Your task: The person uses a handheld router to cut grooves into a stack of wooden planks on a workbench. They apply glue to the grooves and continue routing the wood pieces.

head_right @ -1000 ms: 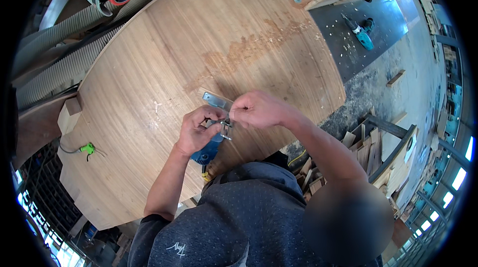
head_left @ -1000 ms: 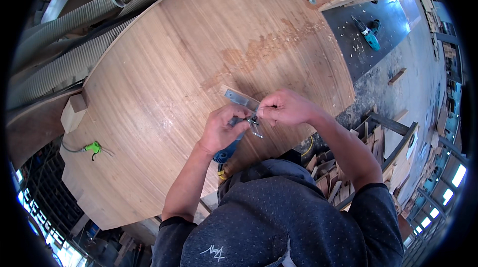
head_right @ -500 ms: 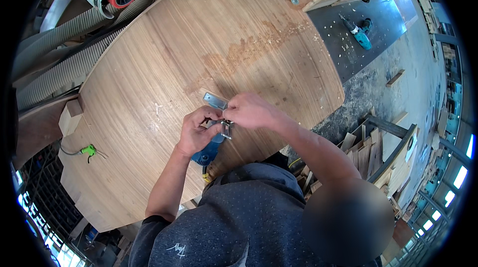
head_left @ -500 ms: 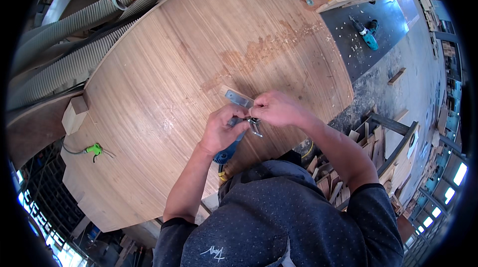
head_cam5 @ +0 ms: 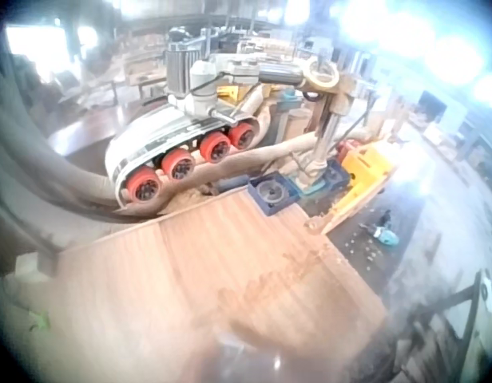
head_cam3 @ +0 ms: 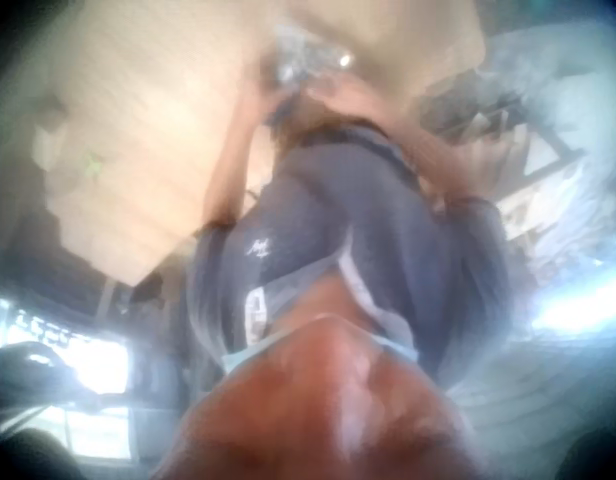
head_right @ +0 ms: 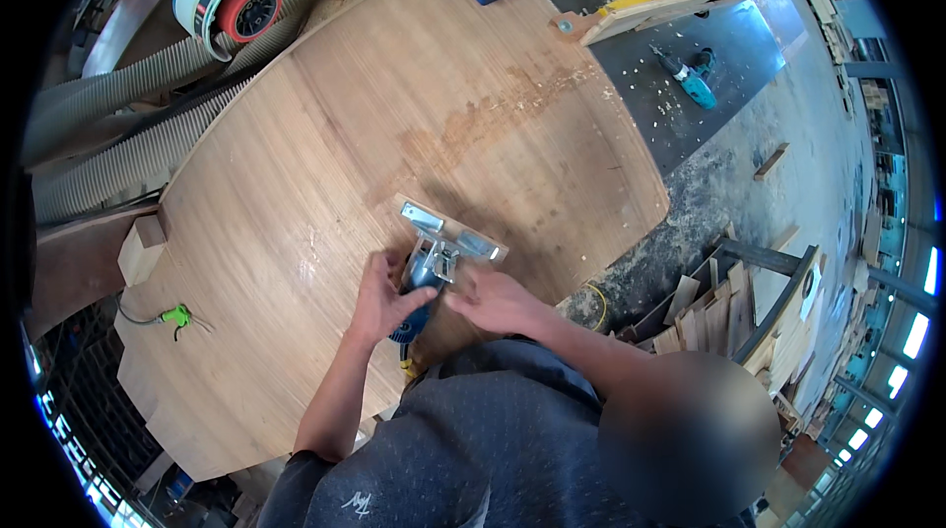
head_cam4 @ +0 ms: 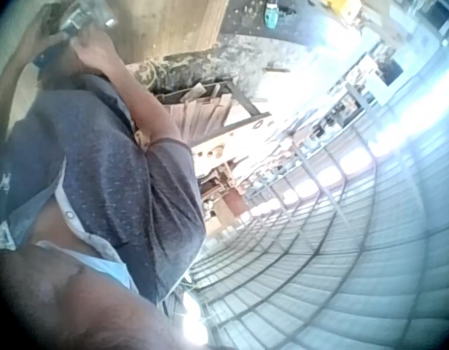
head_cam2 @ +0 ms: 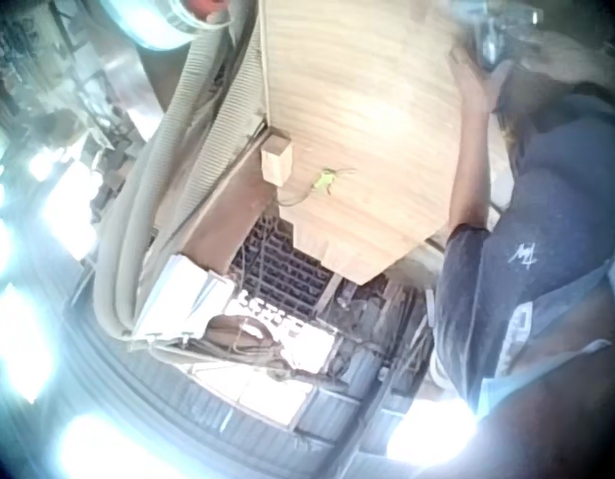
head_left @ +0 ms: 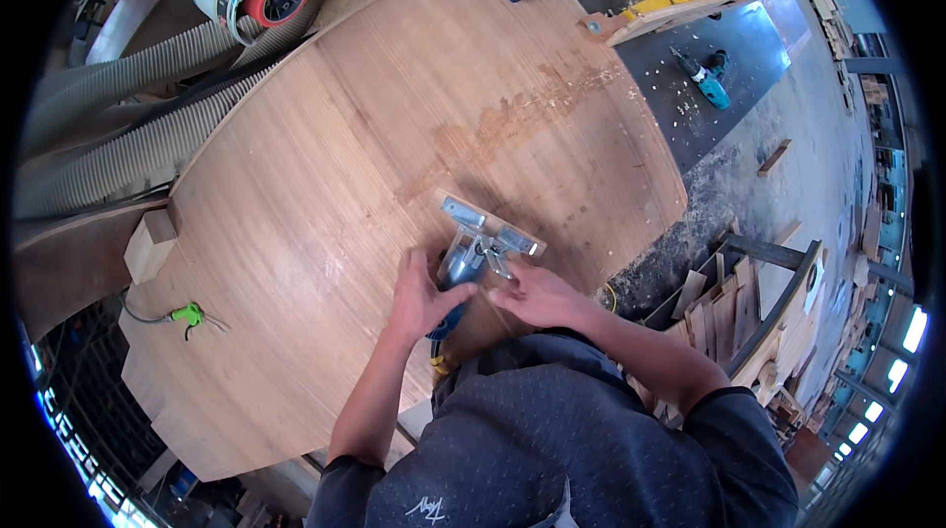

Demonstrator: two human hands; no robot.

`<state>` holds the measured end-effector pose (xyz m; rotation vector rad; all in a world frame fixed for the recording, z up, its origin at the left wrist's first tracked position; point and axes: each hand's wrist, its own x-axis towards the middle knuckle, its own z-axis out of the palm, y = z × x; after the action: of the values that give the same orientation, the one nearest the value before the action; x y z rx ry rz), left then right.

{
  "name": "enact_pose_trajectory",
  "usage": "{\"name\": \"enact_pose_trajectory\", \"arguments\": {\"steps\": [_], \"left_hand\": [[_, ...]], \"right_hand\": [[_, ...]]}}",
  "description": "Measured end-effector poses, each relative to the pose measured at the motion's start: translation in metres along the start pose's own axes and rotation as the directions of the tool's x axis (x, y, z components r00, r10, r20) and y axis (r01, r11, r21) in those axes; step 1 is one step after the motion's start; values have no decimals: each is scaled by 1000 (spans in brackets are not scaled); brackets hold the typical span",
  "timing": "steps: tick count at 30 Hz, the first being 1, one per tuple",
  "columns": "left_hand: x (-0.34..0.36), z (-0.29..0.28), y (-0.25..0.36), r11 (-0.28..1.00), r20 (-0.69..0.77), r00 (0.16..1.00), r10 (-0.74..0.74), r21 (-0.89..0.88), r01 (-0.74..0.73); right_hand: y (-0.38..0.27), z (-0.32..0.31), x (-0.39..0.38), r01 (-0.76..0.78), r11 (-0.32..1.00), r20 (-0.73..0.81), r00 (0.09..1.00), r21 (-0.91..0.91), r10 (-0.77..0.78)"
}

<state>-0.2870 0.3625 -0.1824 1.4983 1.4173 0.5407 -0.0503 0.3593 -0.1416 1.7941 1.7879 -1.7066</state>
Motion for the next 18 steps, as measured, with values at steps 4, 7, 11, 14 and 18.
{"name": "enact_pose_trajectory", "arguments": {"steps": [4,7,11,14,18], "left_hand": [[-19,21,-34,995,199,976,-94,48,86],[-22,41,-62,928,156,978,-141,-322,185],[-39,37,8,936,-6,994,106,338,-98],[-54,43,40,939,-65,974,218,286,-191],[-70,44,60,930,-25,930,366,9,-366]], "right_hand": [[21,73,57,90,897,-217,976,432,6],[-17,74,48,187,750,-326,945,634,40],[-4,77,40,163,569,-338,916,806,217],[1,72,16,305,371,-406,883,877,233],[10,51,-41,537,304,-581,811,787,71]]}}
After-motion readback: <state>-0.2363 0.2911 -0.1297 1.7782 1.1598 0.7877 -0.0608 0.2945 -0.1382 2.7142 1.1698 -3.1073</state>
